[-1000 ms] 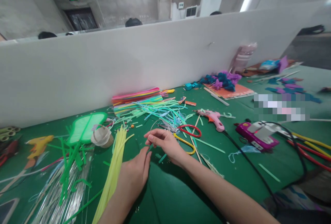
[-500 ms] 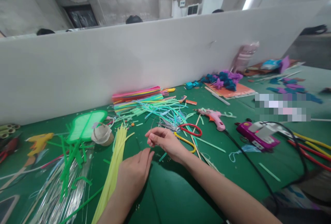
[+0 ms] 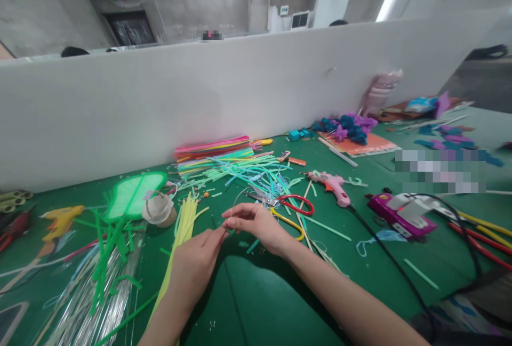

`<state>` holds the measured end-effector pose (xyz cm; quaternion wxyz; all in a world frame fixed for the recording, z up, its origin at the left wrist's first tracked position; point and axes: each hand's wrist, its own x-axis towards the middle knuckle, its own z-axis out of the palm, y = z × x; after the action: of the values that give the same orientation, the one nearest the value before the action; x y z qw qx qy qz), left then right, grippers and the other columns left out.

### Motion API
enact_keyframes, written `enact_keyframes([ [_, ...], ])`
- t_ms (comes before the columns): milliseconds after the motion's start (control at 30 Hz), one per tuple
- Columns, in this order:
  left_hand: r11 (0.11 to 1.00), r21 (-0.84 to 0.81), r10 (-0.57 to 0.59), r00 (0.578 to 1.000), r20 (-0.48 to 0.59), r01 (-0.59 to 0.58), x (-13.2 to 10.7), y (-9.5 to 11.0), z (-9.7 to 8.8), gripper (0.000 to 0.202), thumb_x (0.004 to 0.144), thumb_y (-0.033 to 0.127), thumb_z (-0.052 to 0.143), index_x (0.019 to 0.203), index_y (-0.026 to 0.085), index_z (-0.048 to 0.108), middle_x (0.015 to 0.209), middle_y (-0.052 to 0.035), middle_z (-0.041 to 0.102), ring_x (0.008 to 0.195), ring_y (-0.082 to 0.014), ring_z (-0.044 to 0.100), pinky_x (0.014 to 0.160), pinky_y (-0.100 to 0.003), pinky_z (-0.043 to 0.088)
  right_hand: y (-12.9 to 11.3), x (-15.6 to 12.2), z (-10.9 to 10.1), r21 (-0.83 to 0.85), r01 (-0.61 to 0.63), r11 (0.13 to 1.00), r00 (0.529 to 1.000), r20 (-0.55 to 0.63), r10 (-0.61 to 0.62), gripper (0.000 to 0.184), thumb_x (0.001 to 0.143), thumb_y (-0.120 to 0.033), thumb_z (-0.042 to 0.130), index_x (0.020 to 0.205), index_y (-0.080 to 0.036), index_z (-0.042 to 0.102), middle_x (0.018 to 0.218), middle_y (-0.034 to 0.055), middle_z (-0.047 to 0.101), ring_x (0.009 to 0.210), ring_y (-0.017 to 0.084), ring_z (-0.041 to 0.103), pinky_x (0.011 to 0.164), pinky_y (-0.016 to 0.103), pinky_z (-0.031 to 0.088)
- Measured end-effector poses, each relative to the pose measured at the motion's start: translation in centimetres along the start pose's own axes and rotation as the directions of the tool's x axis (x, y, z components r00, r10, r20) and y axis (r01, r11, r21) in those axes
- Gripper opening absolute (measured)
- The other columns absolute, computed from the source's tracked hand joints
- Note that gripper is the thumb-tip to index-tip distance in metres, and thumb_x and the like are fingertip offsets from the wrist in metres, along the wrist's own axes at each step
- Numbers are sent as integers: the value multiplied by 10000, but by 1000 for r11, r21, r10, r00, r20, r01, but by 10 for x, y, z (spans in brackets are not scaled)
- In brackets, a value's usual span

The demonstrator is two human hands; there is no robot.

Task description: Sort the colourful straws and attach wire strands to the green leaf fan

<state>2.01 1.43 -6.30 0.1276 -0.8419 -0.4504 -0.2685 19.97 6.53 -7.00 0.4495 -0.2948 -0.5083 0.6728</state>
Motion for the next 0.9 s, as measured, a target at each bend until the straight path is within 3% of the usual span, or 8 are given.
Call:
enact_keyframes([
  [200, 984, -175, -43, 998, -49, 34, 0, -5, -3, 183, 899, 223, 577, 1075, 211, 626, 941, -28, 725, 810, -153, 668, 752, -258, 490, -5, -1, -2, 55, 86, 995, 996, -30, -85, 166, 742, -319, 759, 834, -187, 716, 763, 12, 735, 756, 141, 691, 664, 234, 504],
  [467, 943, -302, 119, 989, -83, -139, 1, -5, -10, 278, 897, 71, 506, 1127, 192, 603, 975, -46, 724, 880, -129, 672, 788, -215, 511, -9, -3, -3, 162, 85, 983, 995, 37, -93, 151, 741, -295, 764, 824, -184, 704, 695, 2, 725, 660, 123, 686, 618, 229, 522],
  [633, 968, -232, 90, 995, -37, -96, 1, -4, -7, 208, 893, 203, 579, 1097, 201, 619, 952, -36, 738, 817, -152, 687, 756, -249, 517, -10, -1, -7, 132, 104, 986, 994, 22, -108, 173, 742, -311, 762, 832, -176, 702, 695, 14, 728, 662, 130, 689, 628, 235, 525],
  [767, 994, -103, 33, 998, -44, -37, 1, -7, -5, 167, 927, 258, 526, 1020, 194, 649, 894, -28, 747, 754, -161, 694, 707, -260, 512, -14, 1, -11, 122, 155, 980, 986, -74, -147, 183, 732, -323, 767, 829, -183, 699, 702, 9, 727, 668, 134, 691, 617, 234, 526],
  [900, 998, 43, 43, 998, -52, -41, 2, -5, -8, 260, 921, 295, 543, 1140, 186, 631, 840, -30, 742, 713, -156, 686, 670, -249, 491, -20, 0, -11, 40, 171, 984, 978, -124, -165, 194, 723, -340, 767, 826, -186, 711, 711, 15, 730, 670, 141, 688, 634, 254, 538],
])
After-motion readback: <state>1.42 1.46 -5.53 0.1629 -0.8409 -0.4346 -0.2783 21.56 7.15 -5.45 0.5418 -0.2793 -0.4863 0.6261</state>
